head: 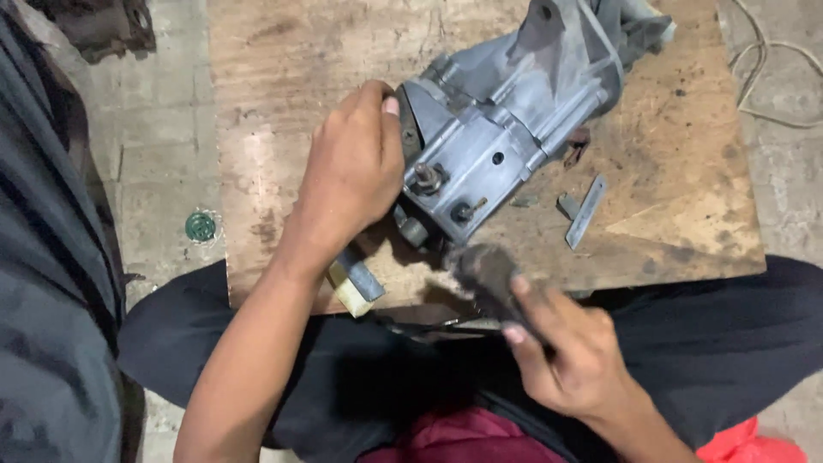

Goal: Cleaning a metal starter housing using a wire brush and a metal scraper to remove dirt and grime.

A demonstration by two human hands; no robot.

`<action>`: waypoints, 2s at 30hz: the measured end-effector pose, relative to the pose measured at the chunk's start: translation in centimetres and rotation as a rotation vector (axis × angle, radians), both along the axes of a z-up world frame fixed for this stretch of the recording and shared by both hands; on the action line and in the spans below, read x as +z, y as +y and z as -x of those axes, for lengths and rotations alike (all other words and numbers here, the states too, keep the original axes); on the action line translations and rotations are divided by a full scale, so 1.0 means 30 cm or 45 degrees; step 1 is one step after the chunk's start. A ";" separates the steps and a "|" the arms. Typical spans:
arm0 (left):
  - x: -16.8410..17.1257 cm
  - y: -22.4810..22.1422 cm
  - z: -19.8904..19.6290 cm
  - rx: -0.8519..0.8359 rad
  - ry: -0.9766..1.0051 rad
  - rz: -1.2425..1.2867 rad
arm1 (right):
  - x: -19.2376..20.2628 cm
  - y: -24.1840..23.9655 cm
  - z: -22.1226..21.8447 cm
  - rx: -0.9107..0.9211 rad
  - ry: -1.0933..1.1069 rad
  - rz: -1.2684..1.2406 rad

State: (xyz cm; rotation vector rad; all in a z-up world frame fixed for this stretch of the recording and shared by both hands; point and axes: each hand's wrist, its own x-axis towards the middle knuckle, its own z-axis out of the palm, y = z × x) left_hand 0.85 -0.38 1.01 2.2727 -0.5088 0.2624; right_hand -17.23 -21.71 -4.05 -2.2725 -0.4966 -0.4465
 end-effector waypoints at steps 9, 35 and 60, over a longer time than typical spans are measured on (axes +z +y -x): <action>-0.028 0.005 -0.031 -0.042 0.000 -0.038 | -0.001 0.057 -0.099 -0.198 -0.137 0.363; -0.009 0.065 0.009 -0.059 -0.025 0.240 | -0.114 -0.162 0.055 -0.342 -0.003 0.112; -0.090 0.225 0.124 -0.043 0.300 -0.207 | 0.266 0.193 -0.431 0.124 -0.275 0.136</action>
